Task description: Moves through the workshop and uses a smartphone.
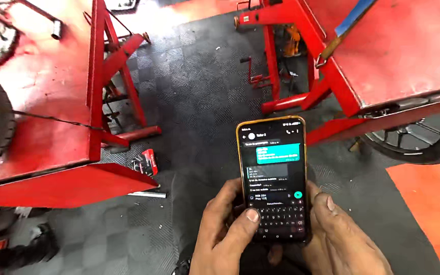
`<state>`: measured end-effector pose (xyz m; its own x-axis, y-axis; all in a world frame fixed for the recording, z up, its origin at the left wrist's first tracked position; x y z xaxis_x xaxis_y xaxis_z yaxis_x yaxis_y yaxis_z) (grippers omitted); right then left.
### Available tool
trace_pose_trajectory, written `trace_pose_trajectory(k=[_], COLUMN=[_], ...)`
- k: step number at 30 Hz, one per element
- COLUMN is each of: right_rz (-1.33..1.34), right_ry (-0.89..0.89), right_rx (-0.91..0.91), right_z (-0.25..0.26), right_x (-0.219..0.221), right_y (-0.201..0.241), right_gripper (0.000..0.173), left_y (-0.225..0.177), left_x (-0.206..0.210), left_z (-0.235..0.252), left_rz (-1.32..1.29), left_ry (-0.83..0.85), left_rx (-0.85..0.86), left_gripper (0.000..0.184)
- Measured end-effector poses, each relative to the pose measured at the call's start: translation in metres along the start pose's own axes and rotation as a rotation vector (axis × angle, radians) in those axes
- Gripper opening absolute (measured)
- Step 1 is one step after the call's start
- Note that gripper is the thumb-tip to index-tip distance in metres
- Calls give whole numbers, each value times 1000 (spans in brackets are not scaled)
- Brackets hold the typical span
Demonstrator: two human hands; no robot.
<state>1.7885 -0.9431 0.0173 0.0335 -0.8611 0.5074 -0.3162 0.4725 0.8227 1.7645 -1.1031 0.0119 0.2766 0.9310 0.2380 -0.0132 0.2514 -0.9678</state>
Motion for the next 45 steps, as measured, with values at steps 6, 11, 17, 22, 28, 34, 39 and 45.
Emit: trace_pose_trajectory(k=[6,11,17,22,28,34,39,45], right_rz=[-34,40,47,55,45,21,18,42], right_ry=[-75,-89,-50,-33,-34,-17,-28,-37], right_rx=[50,117,106,90,81,76,89,97], right_z=[-4,-9,-15,-17,-20,-20,-20,-20], right_x=[-1,-3,-4,-7,-6,-6,-7,-9], right_y=[7,7,4,3,2,2,0,-2], right_gripper=[35,43,47,44,44,44,44,44], left_y=[3,4,4,5,6,5,7,7], left_x=[9,12,15,17,19,18,17,15], left_z=[-4,-5,-7,-7,-6,-7,-11,-14], left_rz=[32,22,47,47,31,46,47,56], left_ry=[-69,-61,-67,-74,-96,-95,-52,-42], left_rx=[-68,-60,-72,-66,-78,-72,-65,-60], left_gripper=[37,37,34,31,29,29,35,37])
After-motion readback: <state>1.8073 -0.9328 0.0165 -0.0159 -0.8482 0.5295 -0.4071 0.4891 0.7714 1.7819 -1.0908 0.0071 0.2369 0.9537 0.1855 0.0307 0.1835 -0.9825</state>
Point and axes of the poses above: each hand's wrist, its own z-axis towards the middle knuckle, its own x-axis out of the palm, y = z × x, the point moved 6 cm from there along z, towards the middle knuckle, and after that the axes turned 3 degrees about x, right-handed, at the moved point
